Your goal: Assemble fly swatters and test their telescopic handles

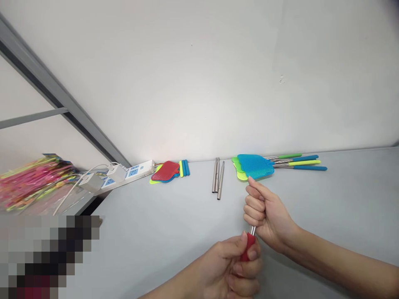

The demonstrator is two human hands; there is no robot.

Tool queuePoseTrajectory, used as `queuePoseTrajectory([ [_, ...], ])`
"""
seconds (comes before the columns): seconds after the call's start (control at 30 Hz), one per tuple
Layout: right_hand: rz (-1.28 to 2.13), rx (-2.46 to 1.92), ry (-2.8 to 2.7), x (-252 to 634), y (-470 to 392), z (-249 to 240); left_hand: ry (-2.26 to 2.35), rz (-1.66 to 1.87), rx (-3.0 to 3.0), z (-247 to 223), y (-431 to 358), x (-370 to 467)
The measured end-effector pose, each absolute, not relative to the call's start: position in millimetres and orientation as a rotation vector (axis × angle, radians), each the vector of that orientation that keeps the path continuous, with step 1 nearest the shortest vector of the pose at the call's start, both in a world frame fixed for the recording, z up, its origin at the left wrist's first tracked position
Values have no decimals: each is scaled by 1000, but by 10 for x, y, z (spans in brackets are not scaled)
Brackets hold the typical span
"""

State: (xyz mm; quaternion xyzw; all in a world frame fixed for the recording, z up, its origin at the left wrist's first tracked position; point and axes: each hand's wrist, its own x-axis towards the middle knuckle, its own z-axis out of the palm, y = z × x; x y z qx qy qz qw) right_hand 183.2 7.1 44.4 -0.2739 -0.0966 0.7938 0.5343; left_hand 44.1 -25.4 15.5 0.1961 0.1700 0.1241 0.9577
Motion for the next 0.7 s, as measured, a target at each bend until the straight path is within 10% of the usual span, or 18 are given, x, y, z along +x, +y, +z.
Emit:
queuePoseTrajectory([
  [0.7,1962,-736,-1118,1731,92,150,611,605,903,147,95,389],
])
